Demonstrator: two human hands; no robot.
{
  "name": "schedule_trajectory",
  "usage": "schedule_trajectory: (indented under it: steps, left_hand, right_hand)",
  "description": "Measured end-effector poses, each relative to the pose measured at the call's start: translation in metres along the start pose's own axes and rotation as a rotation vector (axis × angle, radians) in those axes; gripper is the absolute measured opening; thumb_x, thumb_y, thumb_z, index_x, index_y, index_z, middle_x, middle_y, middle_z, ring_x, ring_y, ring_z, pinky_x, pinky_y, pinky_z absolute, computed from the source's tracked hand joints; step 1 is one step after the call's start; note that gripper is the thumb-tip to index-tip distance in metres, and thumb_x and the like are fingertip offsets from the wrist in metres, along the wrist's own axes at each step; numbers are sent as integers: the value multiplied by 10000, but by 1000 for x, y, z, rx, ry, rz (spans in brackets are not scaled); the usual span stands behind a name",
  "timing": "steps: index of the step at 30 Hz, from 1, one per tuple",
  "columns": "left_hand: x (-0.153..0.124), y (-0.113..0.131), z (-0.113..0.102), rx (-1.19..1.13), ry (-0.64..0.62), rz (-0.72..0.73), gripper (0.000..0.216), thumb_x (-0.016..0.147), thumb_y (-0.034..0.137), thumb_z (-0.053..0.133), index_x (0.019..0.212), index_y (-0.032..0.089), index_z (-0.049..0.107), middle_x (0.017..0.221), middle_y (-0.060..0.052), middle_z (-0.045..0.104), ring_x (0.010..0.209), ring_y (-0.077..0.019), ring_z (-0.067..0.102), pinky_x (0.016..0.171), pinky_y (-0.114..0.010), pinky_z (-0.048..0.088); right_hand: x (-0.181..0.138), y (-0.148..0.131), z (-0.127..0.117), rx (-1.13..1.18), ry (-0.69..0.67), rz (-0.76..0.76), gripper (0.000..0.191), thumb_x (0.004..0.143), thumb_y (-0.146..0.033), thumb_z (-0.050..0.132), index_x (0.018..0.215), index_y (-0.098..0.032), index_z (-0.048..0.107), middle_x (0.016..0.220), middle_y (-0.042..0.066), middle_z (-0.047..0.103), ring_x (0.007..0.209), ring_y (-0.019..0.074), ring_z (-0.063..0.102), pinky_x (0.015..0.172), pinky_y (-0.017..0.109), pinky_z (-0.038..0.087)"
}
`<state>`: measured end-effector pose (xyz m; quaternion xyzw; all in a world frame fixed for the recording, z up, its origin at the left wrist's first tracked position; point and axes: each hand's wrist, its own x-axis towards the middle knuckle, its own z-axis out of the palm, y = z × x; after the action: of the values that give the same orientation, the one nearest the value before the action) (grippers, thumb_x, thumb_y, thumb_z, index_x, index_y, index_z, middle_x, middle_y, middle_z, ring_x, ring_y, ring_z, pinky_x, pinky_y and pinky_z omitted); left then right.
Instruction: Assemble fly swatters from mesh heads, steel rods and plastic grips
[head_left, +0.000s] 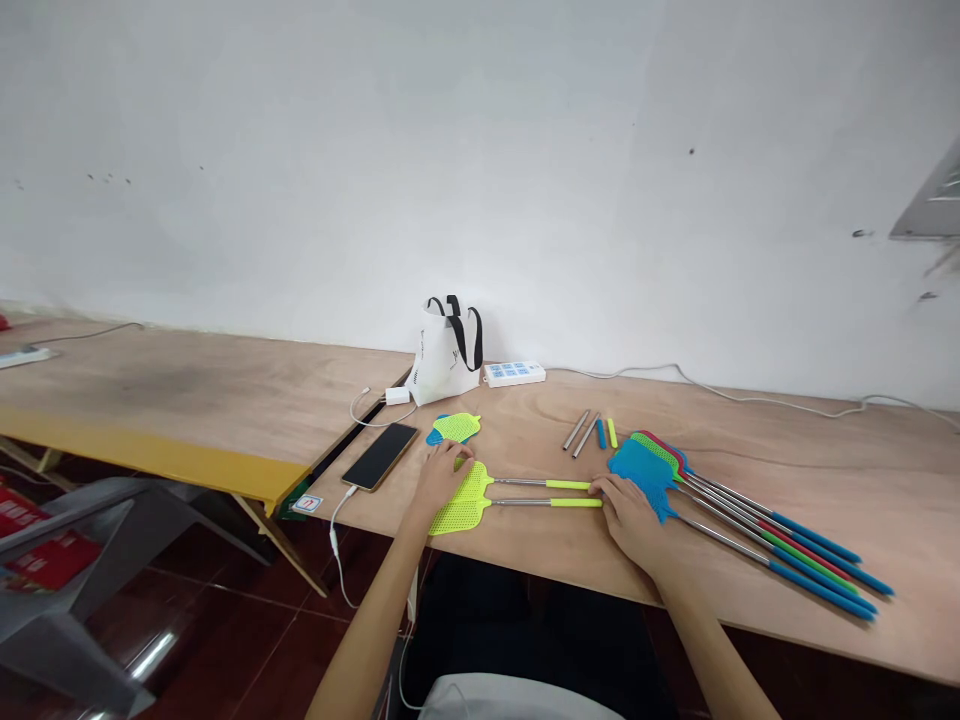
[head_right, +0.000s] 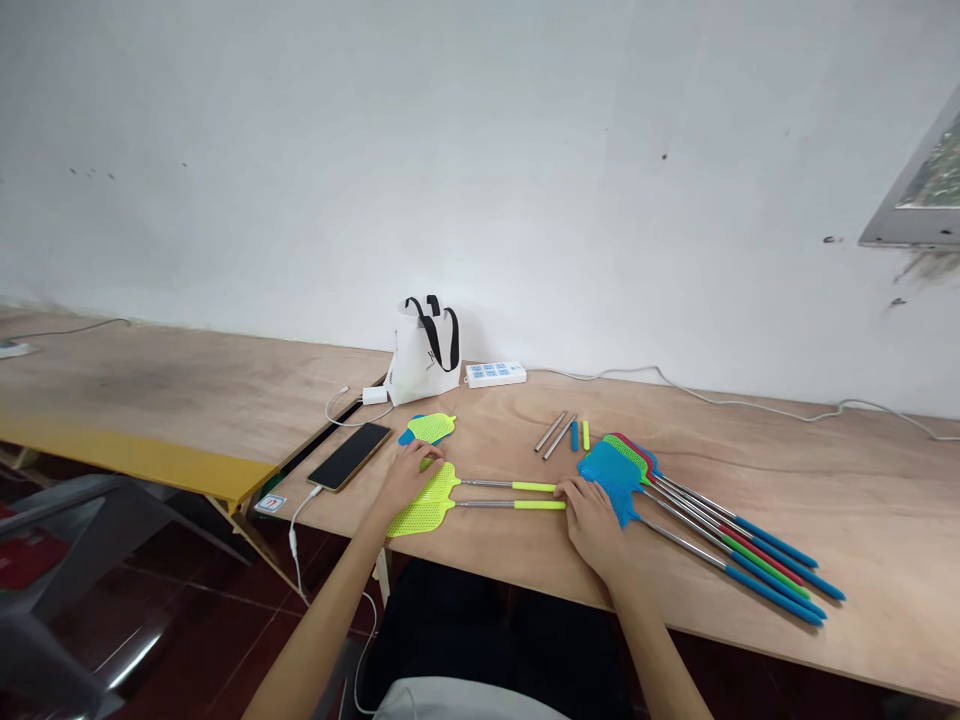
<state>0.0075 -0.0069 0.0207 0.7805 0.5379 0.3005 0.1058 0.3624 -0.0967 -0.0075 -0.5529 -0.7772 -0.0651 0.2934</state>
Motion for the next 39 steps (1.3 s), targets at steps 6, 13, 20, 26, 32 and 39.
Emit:
schedule_trajectory:
  steps: [6, 13, 20, 26, 32, 39]
  left_hand:
    - [1, -3, 3, -6, 6, -7, 138, 960, 298, 550, 958, 238, 675, 1085, -55, 668, 1089, -272, 606, 1009, -440, 420]
    - [1, -4, 4, -11, 6, 10, 144, 965, 301, 546, 958, 231, 671, 1084, -58, 670, 1096, -273, 601, 998, -435, 421]
    - [1, -4, 4, -11, 7, 5, 143, 965, 300, 546, 965, 229, 670, 1091, -61, 667, 1096, -276, 599, 990, -434, 422]
    - [1, -6, 5, -19, 14, 20, 157, 965, 303, 543, 961, 220, 676, 1074, -63, 669, 1085, -277, 601, 982, -430, 429]
    - [1, -6, 5, -17, 15, 23, 165, 968, 311, 541, 970, 223, 681, 1075, -63, 669, 1075, -274, 606, 982, -435, 431]
    - [1, -3, 3, -16, 11, 19, 153, 960, 287, 542, 967, 219, 679, 1071, -66, 668, 1076, -274, 604, 979, -432, 429]
  right_hand:
    - [-1, 1, 1, 14, -1, 9, 331, 930, -88, 361, 1032, -274, 615, 1076, 48, 688, 1010, 229, 625, 937, 408, 466]
    - [-1, 3, 2, 35, -13, 15, 328, 940, -93, 354, 1033, -273, 612, 1083, 48, 686, 1028, 231, 629, 951, 419, 462]
    - [-1, 3, 3, -2, 2, 4, 327, 921, -84, 373, 1023, -269, 623, 1072, 49, 692, 1011, 226, 639, 940, 403, 473]
    - [-2, 4, 4, 23, -5, 7, 308, 928, -86, 362, 1003, -253, 610, 1076, 60, 686, 1034, 229, 631, 948, 396, 466]
    - [-1, 4, 3, 43, -21, 21, 317, 942, -98, 351, 1023, -266, 608, 1090, 57, 688, 1018, 233, 626, 947, 410, 455]
    - [-1, 4, 4, 41, -8, 29, 310, 951, -117, 341, 1001, -262, 610, 1080, 59, 688, 1020, 237, 625, 948, 411, 453]
